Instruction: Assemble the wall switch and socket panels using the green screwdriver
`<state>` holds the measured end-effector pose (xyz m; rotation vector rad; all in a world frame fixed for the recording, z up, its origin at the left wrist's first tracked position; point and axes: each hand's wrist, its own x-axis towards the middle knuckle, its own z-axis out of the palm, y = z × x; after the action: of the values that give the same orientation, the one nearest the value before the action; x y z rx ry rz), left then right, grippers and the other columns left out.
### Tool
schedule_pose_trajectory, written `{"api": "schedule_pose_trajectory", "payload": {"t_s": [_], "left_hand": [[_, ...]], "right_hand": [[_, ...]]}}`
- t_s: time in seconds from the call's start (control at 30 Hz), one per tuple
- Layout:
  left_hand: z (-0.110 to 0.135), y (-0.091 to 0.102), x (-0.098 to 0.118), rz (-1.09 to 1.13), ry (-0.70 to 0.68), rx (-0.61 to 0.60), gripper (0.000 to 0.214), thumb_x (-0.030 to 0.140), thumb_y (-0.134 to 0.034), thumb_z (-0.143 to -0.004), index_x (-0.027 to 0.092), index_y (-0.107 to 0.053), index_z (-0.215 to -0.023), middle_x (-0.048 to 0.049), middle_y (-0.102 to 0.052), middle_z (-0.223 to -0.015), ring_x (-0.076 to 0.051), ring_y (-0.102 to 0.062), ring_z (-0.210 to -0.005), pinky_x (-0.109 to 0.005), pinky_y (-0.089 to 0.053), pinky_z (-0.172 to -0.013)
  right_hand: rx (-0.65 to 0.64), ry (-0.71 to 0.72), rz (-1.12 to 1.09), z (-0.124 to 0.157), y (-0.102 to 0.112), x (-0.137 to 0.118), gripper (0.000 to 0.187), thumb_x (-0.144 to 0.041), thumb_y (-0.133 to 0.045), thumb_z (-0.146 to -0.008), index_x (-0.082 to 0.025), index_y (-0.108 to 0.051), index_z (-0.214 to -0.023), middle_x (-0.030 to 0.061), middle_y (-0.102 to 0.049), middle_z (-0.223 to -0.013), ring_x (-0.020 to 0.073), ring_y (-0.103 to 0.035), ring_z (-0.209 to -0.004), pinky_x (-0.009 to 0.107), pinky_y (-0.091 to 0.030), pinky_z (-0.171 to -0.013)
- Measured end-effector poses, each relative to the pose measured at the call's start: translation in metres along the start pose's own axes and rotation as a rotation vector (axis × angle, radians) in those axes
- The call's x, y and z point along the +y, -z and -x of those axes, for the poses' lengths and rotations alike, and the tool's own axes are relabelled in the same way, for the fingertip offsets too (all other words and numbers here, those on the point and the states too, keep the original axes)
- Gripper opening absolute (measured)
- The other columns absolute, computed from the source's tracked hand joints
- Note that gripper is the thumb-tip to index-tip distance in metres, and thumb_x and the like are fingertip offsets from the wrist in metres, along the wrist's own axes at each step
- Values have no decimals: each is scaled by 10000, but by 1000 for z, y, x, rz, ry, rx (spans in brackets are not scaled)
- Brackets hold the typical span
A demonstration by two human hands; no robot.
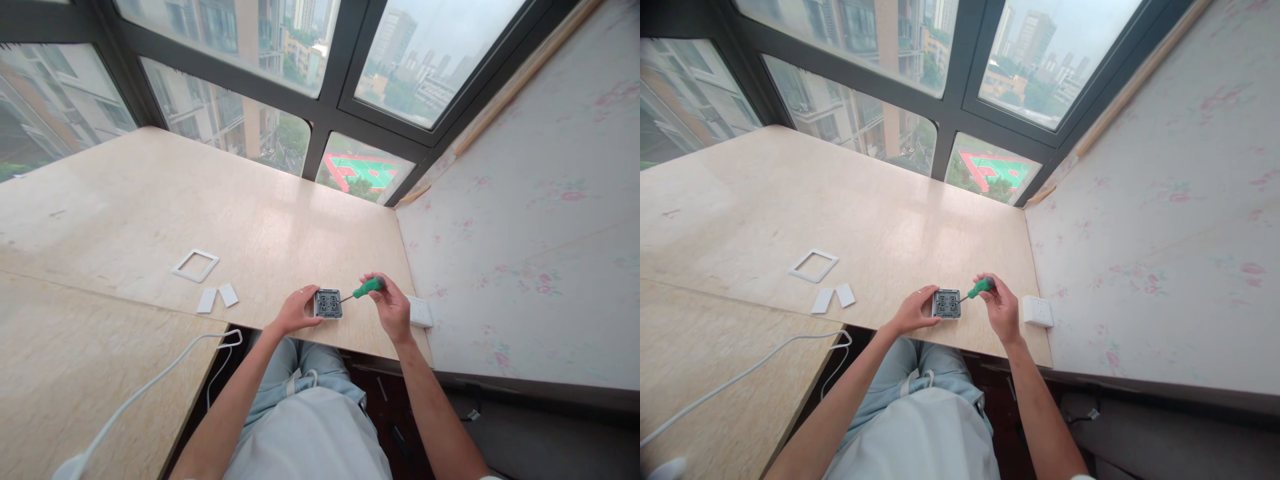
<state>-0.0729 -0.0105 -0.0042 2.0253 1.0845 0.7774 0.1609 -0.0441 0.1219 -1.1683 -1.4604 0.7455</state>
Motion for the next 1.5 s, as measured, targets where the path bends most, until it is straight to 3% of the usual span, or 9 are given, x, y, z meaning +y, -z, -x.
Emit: {"api": "schedule_pose_trajectory", "payload": {"t_s": [0.57,0.7,0.83,0.93,1.07,1.13,1.27,1.37,1.5], "left_hand": [[1,-1,-2,-7,-14,2,818,415,-796,-700,213,-448,-1412,-138,-522,-1448,-328,-511,-1314,-470,-410,-1101],[1,-2,-4,-14,-25,7,834,429,-804,-691,215,-445,-1412,-140,-527,-1439,-335,-513,-1312,-467,-415,-1095],[0,-3,-4,-11,-36,9,832,448,-795,-699,223,-439,-1417,-136,-524,-1442,-334,-516,-1307,-467,-414,-1095],[1,-2,-3,-4,-27,8,832,441,-795,-699,221,-438,-1417,-138,-523,-1443,-335,-517,-1305,-467,-415,-1092],[1,-1,-1,-2,-1,0,836,429,-800,-692,226,-436,-1417,-136,-516,-1451,-337,-524,-1295,-469,-416,-1087],[1,-1,-1,0,3,0,839,428,-801,-690,234,-435,-1419,-129,-516,-1451,-332,-528,-1290,-466,-417,-1086],[1,-1,-1,-3,5,-3,831,434,-799,-694,216,-443,-1413,-135,-519,-1449,-328,-517,-1305,-460,-410,-1096],[0,0,0,-7,4,-9,828,441,-798,-693,210,-449,-1408,-139,-521,-1447,-328,-513,-1310,-462,-406,-1102],[0,0,0,-7,12,-9,830,440,-794,-697,211,-442,-1413,-138,-520,-1447,-329,-513,-1311,-467,-407,-1102]], "right_hand": [[-21,25,83,2,-3,5,326,-277,-722,-861,-249,-610,-1166,70,-710,-1100,227,-719,-992,428,-610,-885],[-17,194,289,-4,-4,3,493,-243,-738,-846,-286,-534,-1292,64,-672,-1104,204,-691,-947,413,-605,-834],[-153,404,507,-12,-3,-4,436,-231,-674,-898,-309,-553,-1310,71,-655,-1083,198,-656,-912,385,-601,-780],[-239,409,559,-15,-4,-11,459,-281,-648,-918,-302,-521,-1359,99,-655,-1144,238,-647,-1009,448,-579,-879],[-289,289,528,-15,-4,-23,494,-276,-488,-995,-310,-392,-1478,113,-544,-1414,269,-539,-1293,531,-462,-1078],[-309,247,492,-15,-3,-27,494,-266,-446,-1007,-311,-371,-1493,106,-513,-1459,264,-535,-1312,527,-454,-1093],[-294,248,478,-17,0,-31,400,-260,-486,-994,-289,-501,-1392,106,-625,-1295,236,-652,-1123,455,-553,-979],[-241,293,532,-18,0,-31,303,-254,-535,-975,-271,-591,-1272,94,-673,-1124,225,-666,-1015,407,-590,-877],[-207,348,583,-19,-1,-28,244,-266,-570,-962,-263,-624,-1200,89,-677,-1051,216,-666,-935,375,-596,-788]]}}
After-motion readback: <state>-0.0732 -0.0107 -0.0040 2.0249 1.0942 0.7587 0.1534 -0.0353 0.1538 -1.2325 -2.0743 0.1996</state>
